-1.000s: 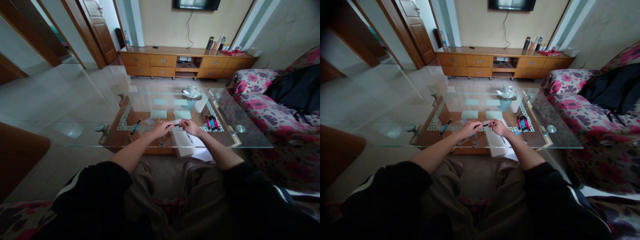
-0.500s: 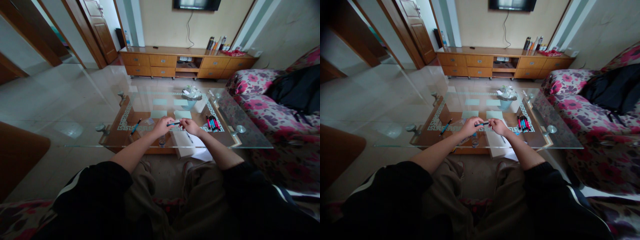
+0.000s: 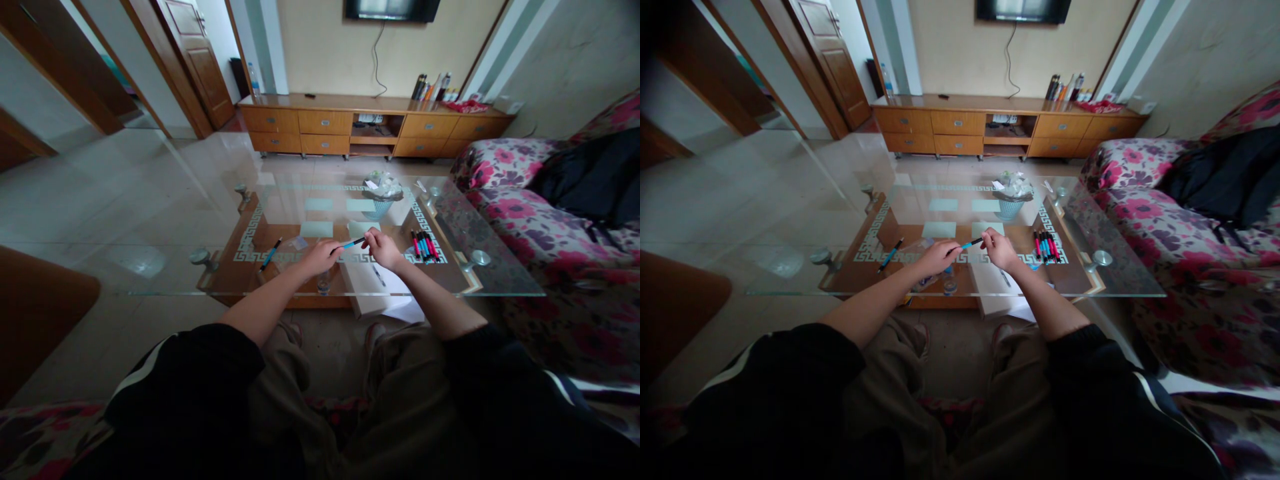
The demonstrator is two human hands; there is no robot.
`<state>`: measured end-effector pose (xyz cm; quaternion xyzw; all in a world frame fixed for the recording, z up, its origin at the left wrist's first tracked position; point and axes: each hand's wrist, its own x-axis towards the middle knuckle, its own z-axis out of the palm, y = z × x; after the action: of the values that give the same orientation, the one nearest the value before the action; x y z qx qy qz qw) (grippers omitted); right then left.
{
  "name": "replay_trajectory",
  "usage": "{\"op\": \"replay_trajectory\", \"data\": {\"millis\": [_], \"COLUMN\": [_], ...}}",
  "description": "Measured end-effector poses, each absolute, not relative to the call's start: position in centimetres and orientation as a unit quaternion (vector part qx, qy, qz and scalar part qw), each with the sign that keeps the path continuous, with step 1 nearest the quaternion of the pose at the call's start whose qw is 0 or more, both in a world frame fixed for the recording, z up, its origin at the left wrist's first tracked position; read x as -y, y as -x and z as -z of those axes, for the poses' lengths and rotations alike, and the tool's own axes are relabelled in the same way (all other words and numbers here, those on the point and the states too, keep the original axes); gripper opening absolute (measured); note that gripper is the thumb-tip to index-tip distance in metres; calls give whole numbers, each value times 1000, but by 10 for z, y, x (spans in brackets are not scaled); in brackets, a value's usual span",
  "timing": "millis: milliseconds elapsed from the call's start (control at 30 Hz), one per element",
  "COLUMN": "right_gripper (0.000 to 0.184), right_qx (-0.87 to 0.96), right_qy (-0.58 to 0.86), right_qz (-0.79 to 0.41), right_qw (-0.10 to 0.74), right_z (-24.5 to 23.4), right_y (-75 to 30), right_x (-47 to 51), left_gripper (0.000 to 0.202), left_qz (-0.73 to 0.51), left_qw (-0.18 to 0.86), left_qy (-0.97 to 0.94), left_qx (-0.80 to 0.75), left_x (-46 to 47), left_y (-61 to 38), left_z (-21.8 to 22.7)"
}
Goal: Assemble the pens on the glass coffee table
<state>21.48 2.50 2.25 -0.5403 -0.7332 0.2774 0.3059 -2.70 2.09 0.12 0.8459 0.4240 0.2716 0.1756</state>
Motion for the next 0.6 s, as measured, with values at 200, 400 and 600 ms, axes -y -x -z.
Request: {"op": "replay_trajectory", "data": {"millis": [200, 400, 600], "right_gripper": [54, 57, 51], "right_qx": [734, 717, 694], "right_qy": [552, 564, 574], "right_qz": [-272, -272, -266], "right_qw": [286, 307, 344], "right_z": [-25, -27, -26], "right_y": [-217, -215, -217], "right_x": [-26, -26, -26], "left_gripper": [27, 20, 20], "left_qz": [-277, -300, -300], "left_qw": [167, 167, 182], "left_qy": [-839, -824, -829], "left_qx": [-437, -450, -434], "left_x": [-24, -24, -26], "left_y": [31, 28, 28], "left_z": [-4, -4, 0]}}
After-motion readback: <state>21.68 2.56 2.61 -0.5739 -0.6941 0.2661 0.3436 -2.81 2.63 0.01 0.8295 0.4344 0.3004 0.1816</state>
